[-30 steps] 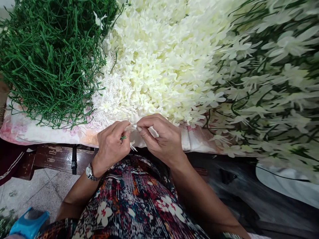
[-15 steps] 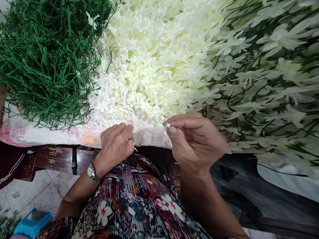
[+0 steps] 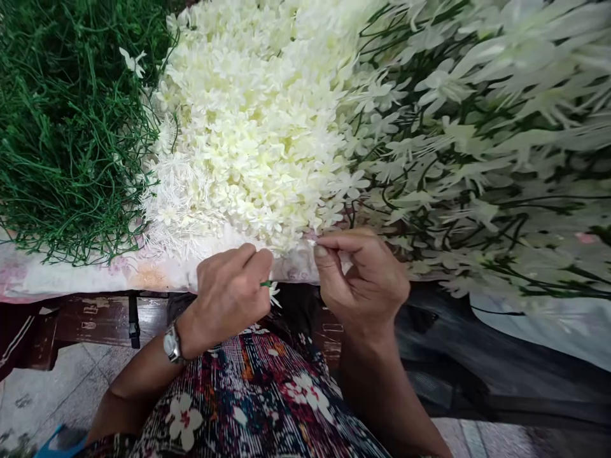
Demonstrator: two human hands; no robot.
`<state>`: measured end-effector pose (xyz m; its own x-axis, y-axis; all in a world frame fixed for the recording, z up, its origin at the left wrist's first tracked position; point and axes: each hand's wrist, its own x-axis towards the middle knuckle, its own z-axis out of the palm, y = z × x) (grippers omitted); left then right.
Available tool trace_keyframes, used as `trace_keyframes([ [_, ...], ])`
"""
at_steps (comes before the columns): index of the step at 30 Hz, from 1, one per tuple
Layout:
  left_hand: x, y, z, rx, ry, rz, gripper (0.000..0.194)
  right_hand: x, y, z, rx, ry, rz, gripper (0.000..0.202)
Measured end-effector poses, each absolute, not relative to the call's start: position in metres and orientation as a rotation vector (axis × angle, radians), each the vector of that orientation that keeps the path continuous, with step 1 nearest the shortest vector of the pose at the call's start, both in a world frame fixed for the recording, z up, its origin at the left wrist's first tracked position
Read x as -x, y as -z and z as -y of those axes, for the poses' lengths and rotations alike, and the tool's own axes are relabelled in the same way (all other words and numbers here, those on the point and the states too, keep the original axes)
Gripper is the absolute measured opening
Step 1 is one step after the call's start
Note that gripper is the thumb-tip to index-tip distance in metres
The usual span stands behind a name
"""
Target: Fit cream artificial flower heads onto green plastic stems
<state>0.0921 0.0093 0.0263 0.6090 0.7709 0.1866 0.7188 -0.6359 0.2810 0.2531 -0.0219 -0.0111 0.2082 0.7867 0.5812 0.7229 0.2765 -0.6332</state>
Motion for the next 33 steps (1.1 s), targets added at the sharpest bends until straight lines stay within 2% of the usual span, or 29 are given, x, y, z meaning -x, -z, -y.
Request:
trace_keyframes([
  [9, -0.13, -0.016, -0.02, -2.714, -0.203, -1.356, 0.008, -0.258, 0.015, 0.024, 1.445, -0.111, 1.604, 0.018],
  [17, -0.125, -0.014, -0.019, -2.715, -0.307, -1.351, 0.01, -0.25, 0.014, 0.02, 1.366, -0.223, 1.727, 0.014],
  [24, -0.111, -0.014, -0.016, -2.615, -0.442, -1.36, 0.011, -0.252, 0.021, 0.017, 1.491, -0.088, 1.783, 0.01],
  [28, -0.101, -0.02, -0.016, -2.264, -0.669, -1.271, 0.009, -0.251, 0.019, 0.018, 1.515, -0.056, 1.794, 0.011],
  [33, -0.086, -0.027, -0.015, -1.344, -0.922, -1.166, 0.007, -0.248, 0.014, 0.023, 1.465, -0.013, 1.666, 0.018],
])
